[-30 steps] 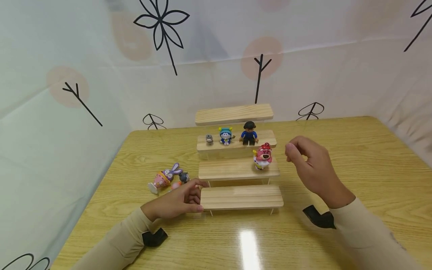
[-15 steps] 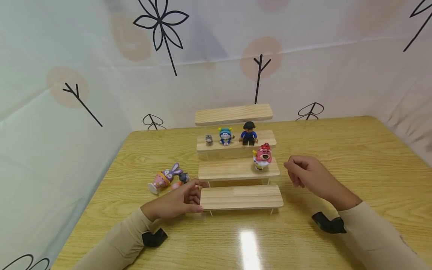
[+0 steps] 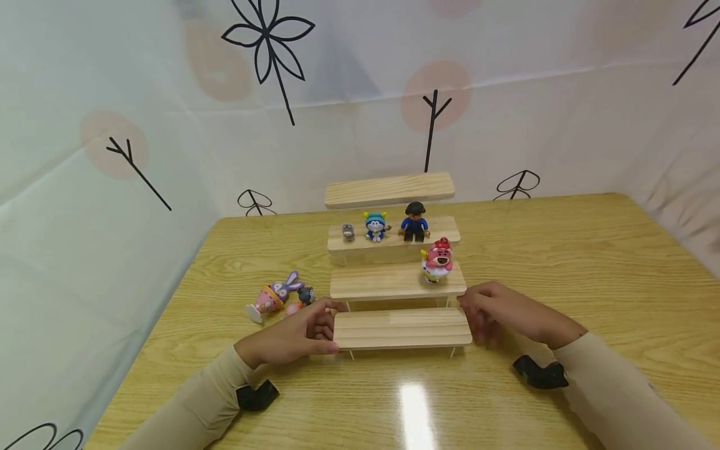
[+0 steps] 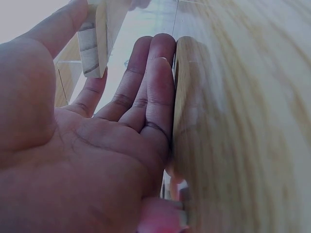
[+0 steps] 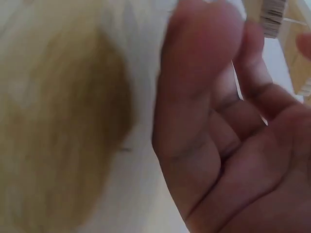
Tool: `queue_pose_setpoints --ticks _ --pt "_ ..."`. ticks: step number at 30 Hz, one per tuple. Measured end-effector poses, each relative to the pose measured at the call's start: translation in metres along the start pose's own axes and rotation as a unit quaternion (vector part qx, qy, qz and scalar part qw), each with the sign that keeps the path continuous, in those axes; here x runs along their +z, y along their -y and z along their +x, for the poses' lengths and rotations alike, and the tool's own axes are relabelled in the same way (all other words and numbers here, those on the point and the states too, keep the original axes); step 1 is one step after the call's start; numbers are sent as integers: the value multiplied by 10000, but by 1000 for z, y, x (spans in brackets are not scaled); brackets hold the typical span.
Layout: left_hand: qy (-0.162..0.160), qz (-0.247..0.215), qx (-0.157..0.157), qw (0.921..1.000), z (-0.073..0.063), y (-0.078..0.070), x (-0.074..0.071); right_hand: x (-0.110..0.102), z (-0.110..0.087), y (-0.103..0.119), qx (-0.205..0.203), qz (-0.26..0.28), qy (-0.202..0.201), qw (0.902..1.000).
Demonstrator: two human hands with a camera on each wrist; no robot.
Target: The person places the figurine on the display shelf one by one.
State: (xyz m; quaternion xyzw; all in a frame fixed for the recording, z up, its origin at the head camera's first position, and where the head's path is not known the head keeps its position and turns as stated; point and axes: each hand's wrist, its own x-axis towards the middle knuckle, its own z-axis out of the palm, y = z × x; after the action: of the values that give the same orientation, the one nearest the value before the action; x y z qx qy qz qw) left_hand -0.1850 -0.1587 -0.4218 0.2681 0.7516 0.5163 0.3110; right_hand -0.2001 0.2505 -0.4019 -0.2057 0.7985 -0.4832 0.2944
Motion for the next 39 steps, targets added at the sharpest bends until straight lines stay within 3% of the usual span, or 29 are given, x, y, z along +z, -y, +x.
queue_pose_setpoints --ticks 6,11,20,26,29,31,33,36,39 --pt "5 -22 -20 10000 0 1 0 3 6 -11 -165 657 1134 9912" --pt "14 -35 -51 10000 0 -1 0 0 5 -19 -425 1070 1606 9803" --pt "6 64 -46 10000 1 -5 0 -4 7 -25 -703 1309 1732 9736" --pt "-185 680 -200 9973 -6 -17 -10 -3 11 -29 -843 1424 1733 9709" --pt "-462 1096 -69 9929 -12 -25 -19 -3 11 -29 -891 1382 1707 9715" --pt "-788 1511 96 9853 -16 -31 -25 -3 12 -29 -892 1370 1715 9715" --pt "-1284 1998 279 9710 -19 -35 -32 -2 12 -29 -896 1355 1700 9720" --pt "-2104 2878 393 9334 -19 -41 -40 -1 12 -29 -879 1363 1671 9725" --pt "-2512 3553 357 8997 -12 -45 -46 0 10 -29 -871 1403 1631 9727"
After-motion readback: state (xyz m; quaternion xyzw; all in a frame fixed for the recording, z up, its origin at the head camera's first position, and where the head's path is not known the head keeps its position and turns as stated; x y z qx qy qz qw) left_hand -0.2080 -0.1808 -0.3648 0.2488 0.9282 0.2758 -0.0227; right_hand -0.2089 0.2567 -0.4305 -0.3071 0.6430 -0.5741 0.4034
